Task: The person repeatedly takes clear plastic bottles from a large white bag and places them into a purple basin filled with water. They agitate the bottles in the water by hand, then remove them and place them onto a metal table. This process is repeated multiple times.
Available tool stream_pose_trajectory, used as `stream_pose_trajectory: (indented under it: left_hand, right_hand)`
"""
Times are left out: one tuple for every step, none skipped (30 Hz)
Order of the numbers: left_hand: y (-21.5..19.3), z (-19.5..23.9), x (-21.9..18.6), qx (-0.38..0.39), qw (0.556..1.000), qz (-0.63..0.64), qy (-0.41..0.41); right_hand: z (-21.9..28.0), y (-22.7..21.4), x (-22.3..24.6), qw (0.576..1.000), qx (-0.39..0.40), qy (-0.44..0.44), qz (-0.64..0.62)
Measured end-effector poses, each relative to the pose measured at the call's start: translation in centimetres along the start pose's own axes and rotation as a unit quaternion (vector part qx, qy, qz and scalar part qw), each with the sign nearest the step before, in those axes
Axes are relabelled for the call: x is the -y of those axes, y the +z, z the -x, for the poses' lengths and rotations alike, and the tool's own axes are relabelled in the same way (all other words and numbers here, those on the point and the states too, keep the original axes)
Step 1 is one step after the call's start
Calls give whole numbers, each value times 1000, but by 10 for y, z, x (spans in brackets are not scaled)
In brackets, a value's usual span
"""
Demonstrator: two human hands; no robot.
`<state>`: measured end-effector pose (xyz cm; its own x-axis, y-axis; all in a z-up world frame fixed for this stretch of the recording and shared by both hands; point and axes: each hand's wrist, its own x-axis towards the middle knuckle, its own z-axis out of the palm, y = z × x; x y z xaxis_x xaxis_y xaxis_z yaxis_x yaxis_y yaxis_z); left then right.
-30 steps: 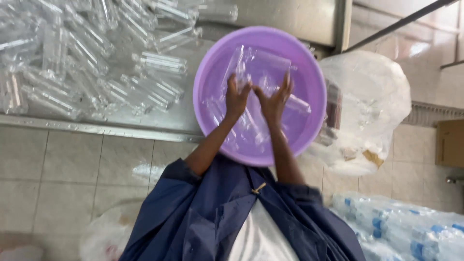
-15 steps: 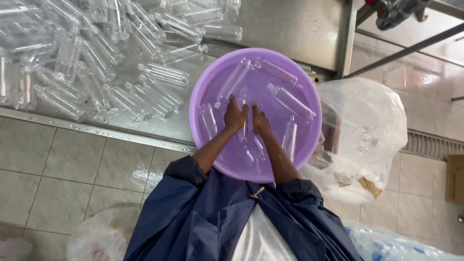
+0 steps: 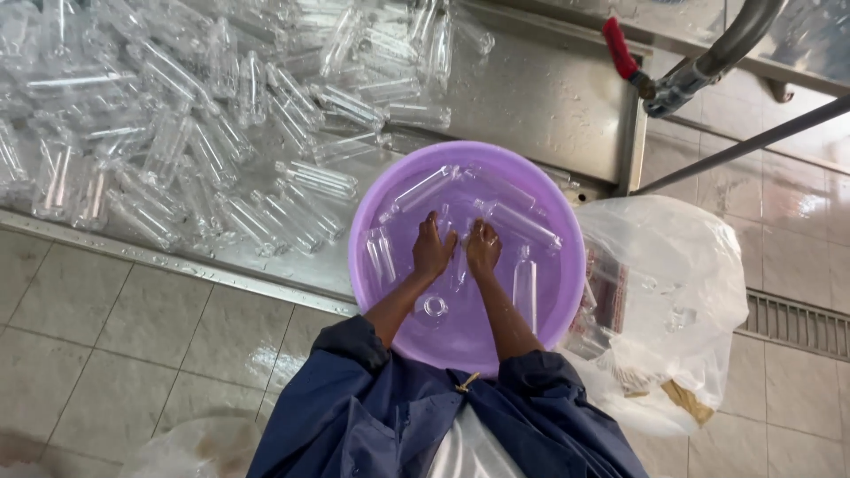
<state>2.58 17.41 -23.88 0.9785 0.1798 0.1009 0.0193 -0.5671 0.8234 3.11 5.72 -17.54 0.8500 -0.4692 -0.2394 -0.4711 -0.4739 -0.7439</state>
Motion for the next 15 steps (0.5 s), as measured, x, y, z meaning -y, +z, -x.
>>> stream_pose_trajectory:
  left_hand:
    - [-4, 0, -4, -5, 1000, 3, 20]
    - [-8, 0, -8, -10, 999, 5, 40]
    - [6, -1, 4, -13, 999, 8, 43]
    - [20, -3, 16, -51, 995, -18, 83]
    - [32, -2, 30, -87, 988, -47, 122]
    - [44, -6, 41, -88, 988, -46, 122]
    - [56, -6, 54, -108, 975, -144, 128]
    - [69, -7, 67, -128, 953, -241, 132]
    - [65, -6, 63, -127, 953, -241, 133]
    - [62, -5, 58, -45, 981, -185, 31]
    - [59, -6, 54, 37, 989, -126, -73]
    - [41, -3, 38, 37, 989, -126, -71]
    - [25, -2, 21, 101, 983, -125, -88]
    - [8, 0, 5, 164, 973, -122, -105]
    - [12, -1, 8, 164, 973, -122, -103]
  right_hand:
    - [2, 0, 1, 1000, -11, -15, 0]
    - [4, 0, 1, 999, -22, -30, 0]
    - [-2, 3, -6, 999, -25, -34, 0]
    - [-9, 7, -13, 997, -35, -61, 14]
    - [-12, 12, -21, 995, -43, -84, 27]
    - [-25, 20, -33, 995, -44, -86, 27]
    - [-37, 29, -48, 993, -48, -93, 63]
    - [-48, 38, -63, 989, -53, -100, 98]
    - [-46, 38, -59, 989, -53, -98, 97]
    - [-44, 38, -55, 989, -47, -100, 98]
    - [-43, 39, -50, 989, -41, -102, 98]
    - [-43, 41, -55, 989, -42, -101, 97]
    - [-46, 44, -59, 995, -21, -51, 79]
    - [-48, 46, -63, 998, 0, -1, 60]
    - [-65, 67, -92, 998, -1, -2, 59]
